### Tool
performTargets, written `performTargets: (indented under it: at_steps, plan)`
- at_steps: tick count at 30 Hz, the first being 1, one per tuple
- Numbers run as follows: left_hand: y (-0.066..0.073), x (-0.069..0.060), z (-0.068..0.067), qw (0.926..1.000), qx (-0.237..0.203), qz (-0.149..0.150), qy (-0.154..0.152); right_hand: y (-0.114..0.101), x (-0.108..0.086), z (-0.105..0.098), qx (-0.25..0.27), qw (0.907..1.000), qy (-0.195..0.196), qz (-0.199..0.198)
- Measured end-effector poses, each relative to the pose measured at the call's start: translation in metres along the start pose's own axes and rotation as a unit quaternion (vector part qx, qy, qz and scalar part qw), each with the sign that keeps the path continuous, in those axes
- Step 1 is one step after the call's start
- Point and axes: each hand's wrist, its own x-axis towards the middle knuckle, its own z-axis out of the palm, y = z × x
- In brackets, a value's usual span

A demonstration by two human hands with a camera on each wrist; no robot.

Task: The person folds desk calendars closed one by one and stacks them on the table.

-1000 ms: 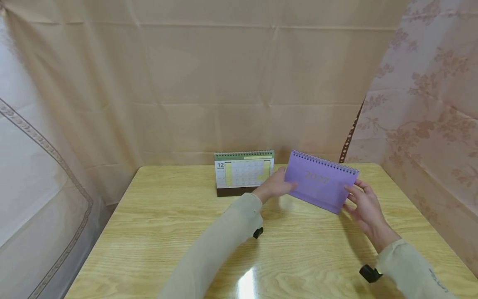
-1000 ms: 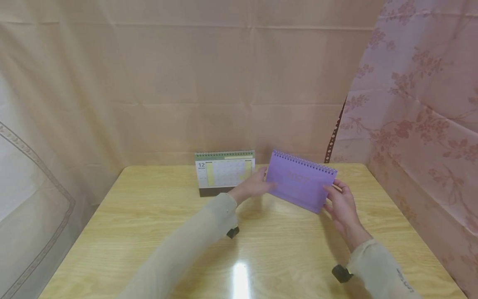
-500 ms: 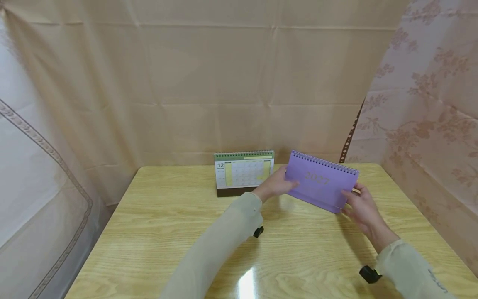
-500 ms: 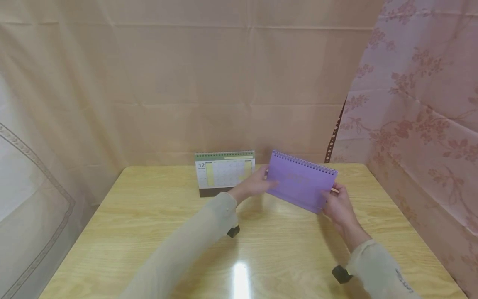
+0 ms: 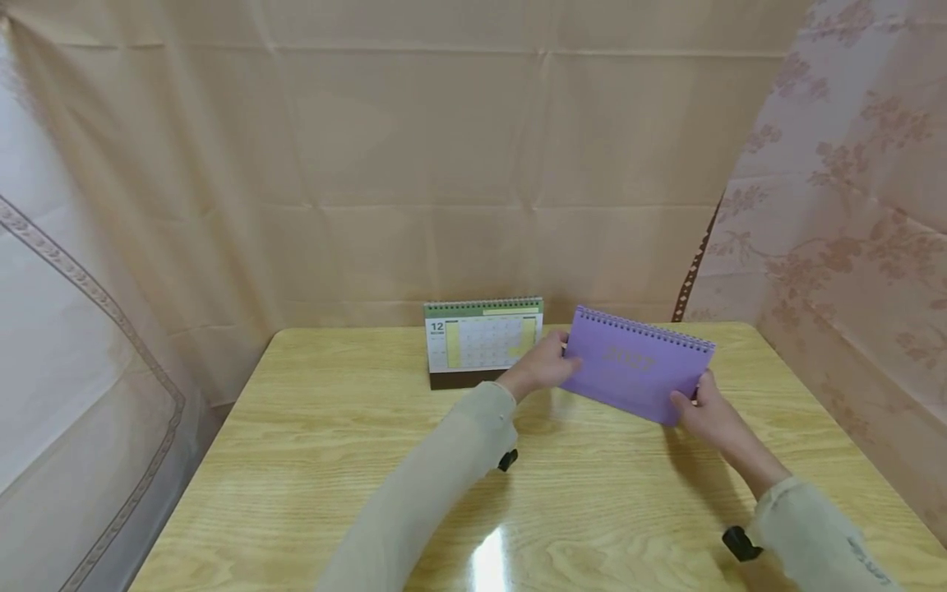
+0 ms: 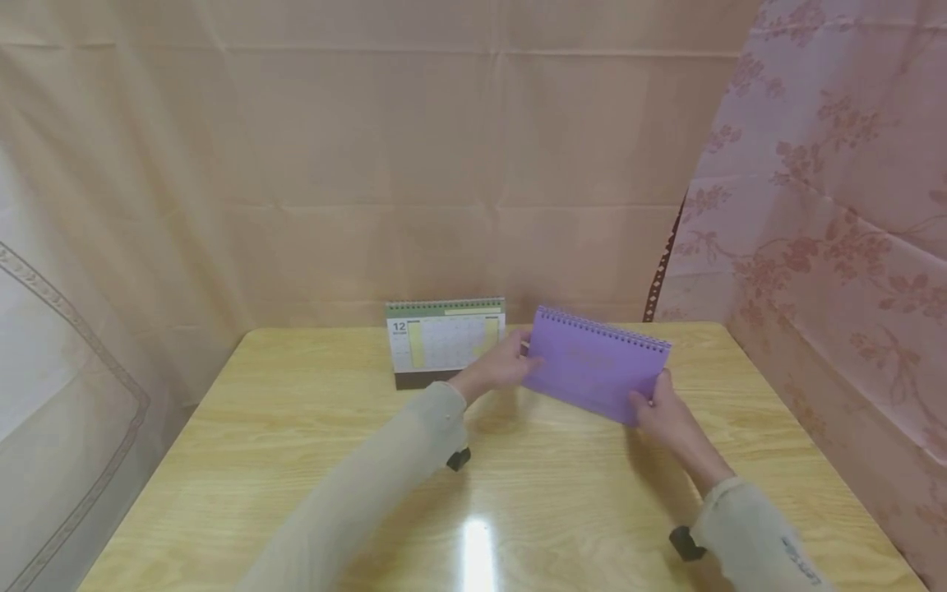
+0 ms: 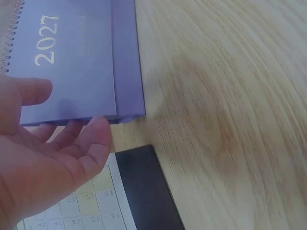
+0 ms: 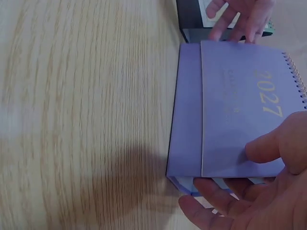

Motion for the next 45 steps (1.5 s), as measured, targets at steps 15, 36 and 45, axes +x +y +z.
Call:
performTargets:
  at_steps: [15,36,45]
  plan:
    - [-0.009,-0.014,-0.007,0.9657,0.252,0.056,-0.031,-0.005,-0.007,-0.01,-0.131,0.9912,0.009,-0.017]
    - [-0.011,-0.074,-0.055,0.9834,0.129,0.076,-0.103,-0.055,-0.021,-0.026,-0.066,0.9915,-0.079,-0.08]
    - [-0.021,-0.096,-0.077,0.9841,0.137,0.103,-0.047,-0.074,-0.018,-0.019,-0.021,0.992,-0.105,-0.067]
